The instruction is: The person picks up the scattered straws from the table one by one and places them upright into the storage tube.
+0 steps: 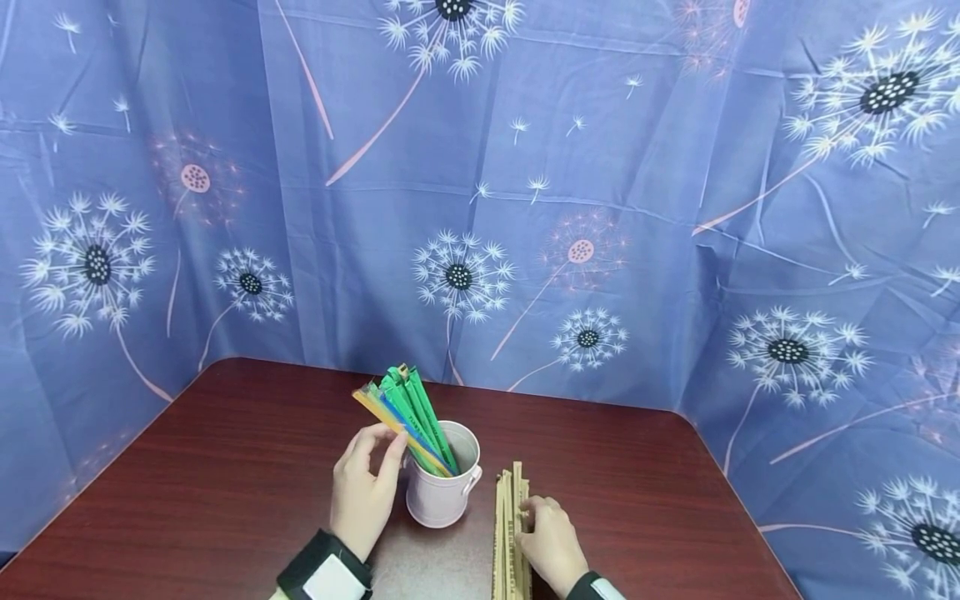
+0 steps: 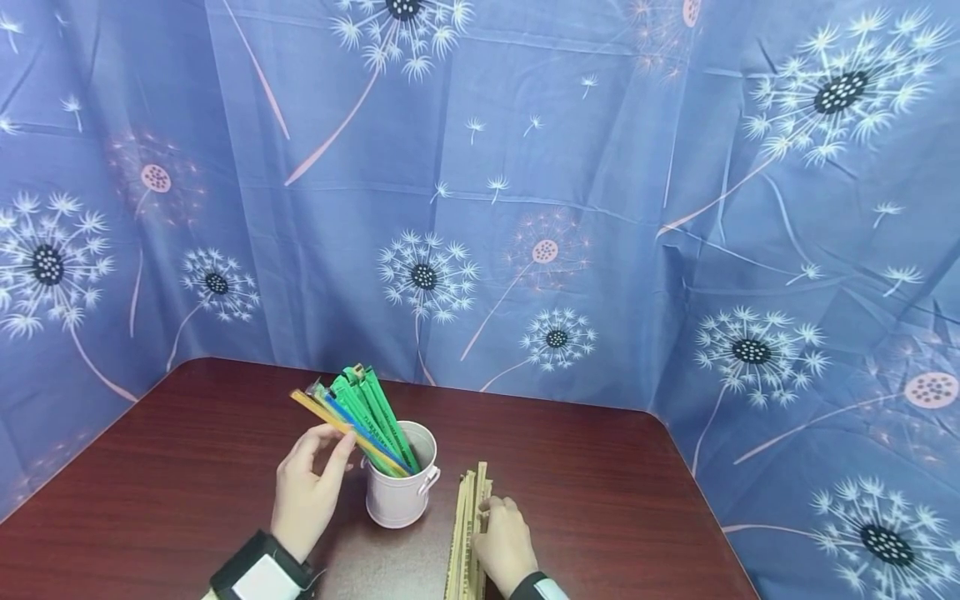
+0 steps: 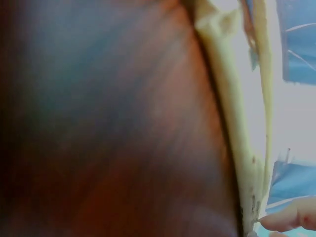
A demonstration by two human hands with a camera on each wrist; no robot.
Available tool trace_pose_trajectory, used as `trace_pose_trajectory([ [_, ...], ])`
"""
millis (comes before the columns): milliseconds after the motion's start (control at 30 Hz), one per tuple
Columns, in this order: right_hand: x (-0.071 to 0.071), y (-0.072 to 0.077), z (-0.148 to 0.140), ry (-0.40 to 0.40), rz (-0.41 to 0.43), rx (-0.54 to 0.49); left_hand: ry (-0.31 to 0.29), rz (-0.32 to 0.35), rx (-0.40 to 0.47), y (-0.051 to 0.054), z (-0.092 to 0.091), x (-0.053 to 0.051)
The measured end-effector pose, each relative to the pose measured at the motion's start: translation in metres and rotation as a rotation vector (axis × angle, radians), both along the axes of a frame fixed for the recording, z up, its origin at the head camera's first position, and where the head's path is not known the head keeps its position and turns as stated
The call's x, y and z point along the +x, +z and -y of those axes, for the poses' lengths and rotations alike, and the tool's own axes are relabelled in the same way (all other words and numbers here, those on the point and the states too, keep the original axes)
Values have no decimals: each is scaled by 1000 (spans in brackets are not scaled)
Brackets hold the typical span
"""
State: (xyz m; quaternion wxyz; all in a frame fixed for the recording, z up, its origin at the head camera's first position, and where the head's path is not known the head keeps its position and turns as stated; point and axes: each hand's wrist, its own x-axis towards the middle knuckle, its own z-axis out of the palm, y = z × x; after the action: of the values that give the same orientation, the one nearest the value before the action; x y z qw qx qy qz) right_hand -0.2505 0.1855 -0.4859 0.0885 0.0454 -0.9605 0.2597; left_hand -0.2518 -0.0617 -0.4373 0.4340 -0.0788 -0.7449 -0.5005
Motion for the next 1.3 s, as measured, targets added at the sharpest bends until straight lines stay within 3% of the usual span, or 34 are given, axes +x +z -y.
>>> trace_pose_trajectory([
  [200, 0, 0, -4, -5, 35, 23, 61, 20, -164, -6, -4, -1],
  [500, 2, 6, -5, -27, 126, -44, 79, 139, -288, -11, -7, 2],
  [667, 4, 5, -7, -14, 153, -153, 69, 194, -278, -12, -7, 2],
  [900, 3, 5, -10, -10, 143, -231, -1, 353, -167, -11, -8, 3],
  [1100, 1, 14, -4, -11, 140, -354, 13, 392, -162, -12, -8, 5],
  [1300, 5, 23, 7, -4, 38, -378, -101, 460, -112, -11, -12, 9],
])
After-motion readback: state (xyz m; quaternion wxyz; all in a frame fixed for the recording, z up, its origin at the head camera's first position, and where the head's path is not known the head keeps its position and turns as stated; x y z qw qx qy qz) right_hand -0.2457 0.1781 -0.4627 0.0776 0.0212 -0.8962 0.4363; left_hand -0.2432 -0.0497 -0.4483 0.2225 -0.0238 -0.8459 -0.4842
